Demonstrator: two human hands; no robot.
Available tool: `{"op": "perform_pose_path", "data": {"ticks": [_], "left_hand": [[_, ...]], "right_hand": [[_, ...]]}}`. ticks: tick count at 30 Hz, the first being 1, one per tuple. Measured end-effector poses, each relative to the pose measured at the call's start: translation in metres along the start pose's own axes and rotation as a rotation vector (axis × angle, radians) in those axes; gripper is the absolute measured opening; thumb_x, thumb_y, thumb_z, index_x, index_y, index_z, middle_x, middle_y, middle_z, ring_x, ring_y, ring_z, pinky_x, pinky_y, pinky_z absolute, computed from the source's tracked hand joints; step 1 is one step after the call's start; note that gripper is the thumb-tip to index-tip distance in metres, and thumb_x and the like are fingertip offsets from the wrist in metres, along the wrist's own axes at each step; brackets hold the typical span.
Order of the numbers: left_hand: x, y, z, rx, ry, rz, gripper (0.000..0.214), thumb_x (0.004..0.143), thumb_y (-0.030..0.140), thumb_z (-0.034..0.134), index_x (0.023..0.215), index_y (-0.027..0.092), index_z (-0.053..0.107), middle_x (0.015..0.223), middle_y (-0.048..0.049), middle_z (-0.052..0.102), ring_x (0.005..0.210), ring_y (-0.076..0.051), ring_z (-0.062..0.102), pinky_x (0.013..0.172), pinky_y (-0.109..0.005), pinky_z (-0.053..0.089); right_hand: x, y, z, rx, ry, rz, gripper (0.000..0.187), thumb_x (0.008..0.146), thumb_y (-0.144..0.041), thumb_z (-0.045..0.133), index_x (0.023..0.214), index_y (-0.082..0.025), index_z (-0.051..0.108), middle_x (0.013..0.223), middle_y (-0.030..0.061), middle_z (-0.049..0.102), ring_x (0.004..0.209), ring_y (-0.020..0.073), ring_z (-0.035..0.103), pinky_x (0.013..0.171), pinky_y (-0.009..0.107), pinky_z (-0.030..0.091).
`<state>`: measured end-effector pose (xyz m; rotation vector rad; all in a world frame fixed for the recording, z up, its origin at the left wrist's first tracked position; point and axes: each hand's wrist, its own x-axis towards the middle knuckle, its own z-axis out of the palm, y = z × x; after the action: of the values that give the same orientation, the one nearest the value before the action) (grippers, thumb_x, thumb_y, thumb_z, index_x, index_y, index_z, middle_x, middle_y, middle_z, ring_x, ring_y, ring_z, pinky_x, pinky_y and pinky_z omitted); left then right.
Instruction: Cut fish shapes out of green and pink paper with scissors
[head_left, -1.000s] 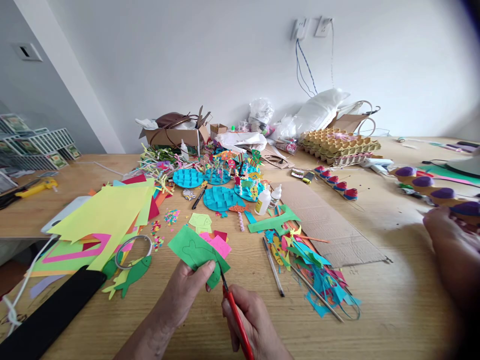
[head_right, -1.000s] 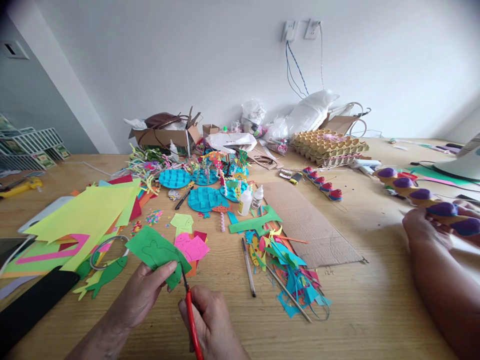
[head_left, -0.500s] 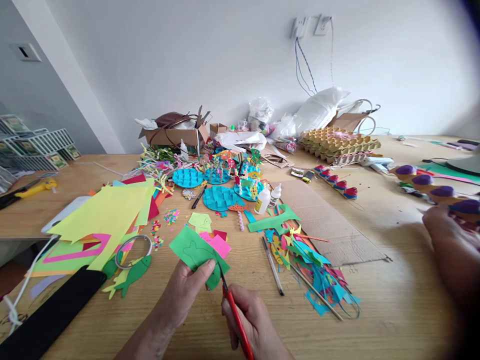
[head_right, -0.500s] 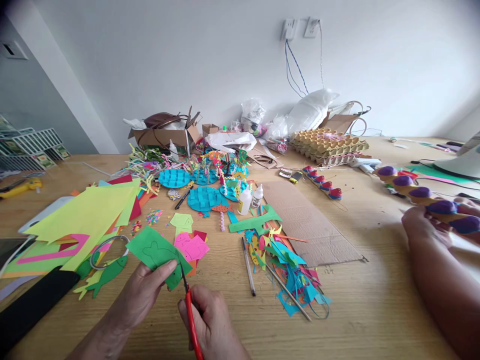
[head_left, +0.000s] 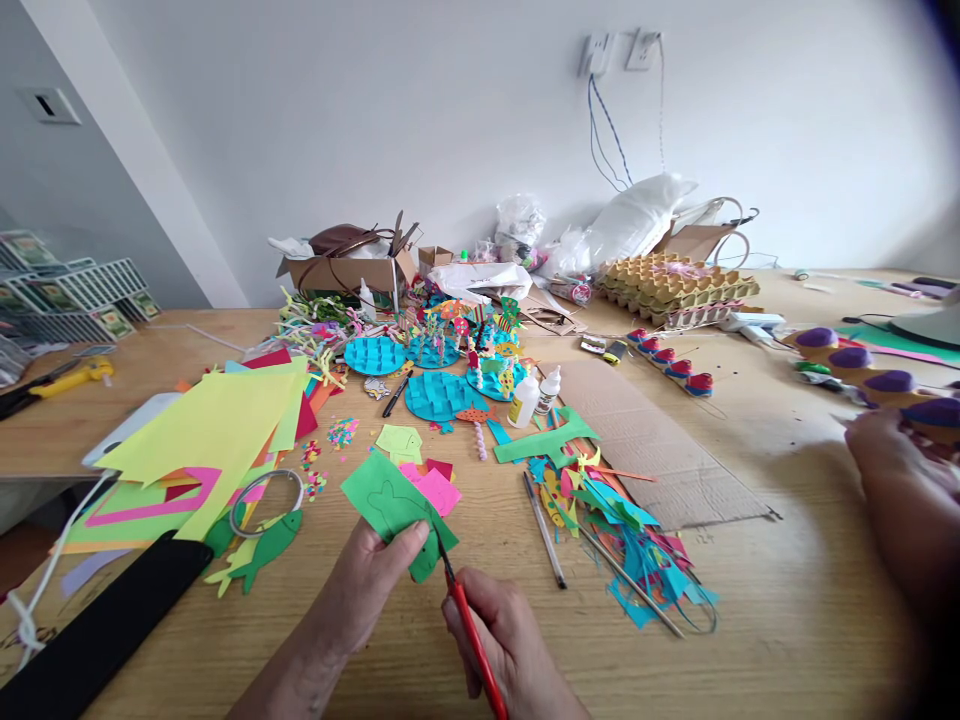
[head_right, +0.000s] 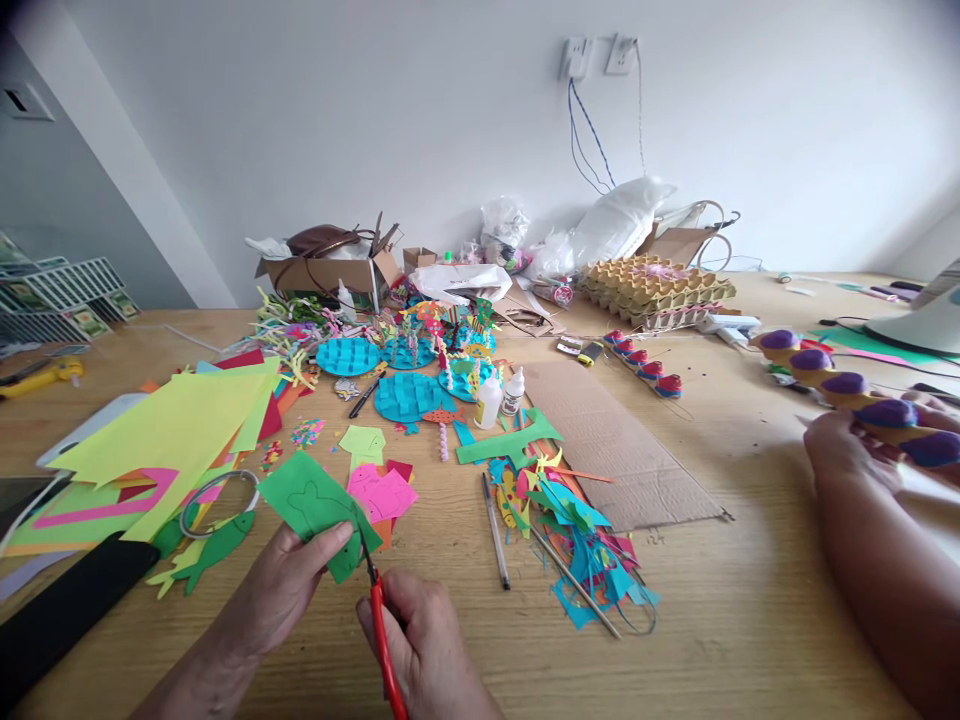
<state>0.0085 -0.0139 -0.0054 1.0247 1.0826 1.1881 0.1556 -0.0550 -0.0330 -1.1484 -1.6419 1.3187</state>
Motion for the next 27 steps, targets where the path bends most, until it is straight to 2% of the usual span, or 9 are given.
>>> {"op": "perform_pose_path", "data": {"ticks": [5, 8, 13, 16, 20, 27], "left_hand": [[-0.0002, 0.0014, -0.0030, 0.000, -0.022, 0.018, 0.010, 0.073, 0.026, 0.065, 0.082, 0.022, 0.066, 0.081, 0.0014, 0.069, 0.084, -0.019, 0.060, 0.076, -0.026, 0.046], [-0.0002, 0.0017, -0.0040, 0.006, -0.016, 0.025, 0.009, 0.073, 0.026, 0.064, 0.081, 0.022, 0.066, 0.078, 0.0021, 0.067, 0.080, -0.017, 0.059, 0.074, -0.025, 0.047], [-0.0024, 0.0031, -0.0016, 0.063, -0.010, 0.011, 0.012, 0.072, 0.028, 0.063, 0.064, 0.019, 0.058, 0.058, 0.0048, 0.058, 0.056, -0.012, 0.051, 0.054, -0.021, 0.044], [-0.0040, 0.0057, 0.0011, 0.073, -0.028, -0.003, 0.016, 0.071, 0.028, 0.062, 0.061, 0.019, 0.054, 0.051, 0.0062, 0.052, 0.048, -0.011, 0.045, 0.045, -0.020, 0.039], [-0.0036, 0.0072, 0.0018, 0.082, -0.076, -0.003, 0.018, 0.074, 0.029, 0.059, 0.060, 0.020, 0.053, 0.051, 0.0057, 0.052, 0.049, -0.011, 0.046, 0.046, -0.020, 0.039], [-0.0018, 0.0047, 0.0000, 0.071, -0.064, -0.011, 0.015, 0.075, 0.029, 0.059, 0.064, 0.020, 0.054, 0.055, 0.0049, 0.053, 0.052, -0.012, 0.046, 0.049, -0.021, 0.041]], "right_hand": [[0.0004, -0.0031, 0.0002, -0.025, 0.005, -0.004, 0.043, 0.088, -0.048, 0.041, 0.057, -0.020, 0.032, 0.048, -0.0055, 0.031, 0.046, 0.0088, 0.030, 0.041, 0.019, 0.024], [0.0008, -0.0034, 0.0013, -0.033, 0.005, -0.020, 0.044, 0.088, -0.049, 0.038, 0.056, -0.020, 0.032, 0.048, -0.0051, 0.031, 0.046, 0.0089, 0.030, 0.041, 0.019, 0.024], [0.0018, -0.0032, 0.0026, -0.023, 0.012, -0.019, 0.045, 0.087, -0.054, 0.034, 0.057, -0.020, 0.034, 0.048, -0.0050, 0.032, 0.046, 0.0089, 0.030, 0.040, 0.018, 0.024], [0.0017, -0.0034, 0.0025, -0.013, 0.004, -0.022, 0.046, 0.086, -0.056, 0.033, 0.057, -0.020, 0.035, 0.047, -0.0051, 0.032, 0.046, 0.0088, 0.030, 0.040, 0.018, 0.024], [0.0009, -0.0025, 0.0022, -0.011, 0.004, -0.026, 0.045, 0.087, -0.054, 0.034, 0.058, -0.020, 0.036, 0.047, -0.0052, 0.033, 0.046, 0.0088, 0.031, 0.041, 0.018, 0.025], [0.0004, 0.0027, 0.0029, -0.040, 0.002, -0.029, 0.042, 0.090, -0.047, 0.033, 0.060, -0.019, 0.037, 0.047, -0.0053, 0.033, 0.046, 0.0085, 0.032, 0.041, 0.019, 0.025]]}}
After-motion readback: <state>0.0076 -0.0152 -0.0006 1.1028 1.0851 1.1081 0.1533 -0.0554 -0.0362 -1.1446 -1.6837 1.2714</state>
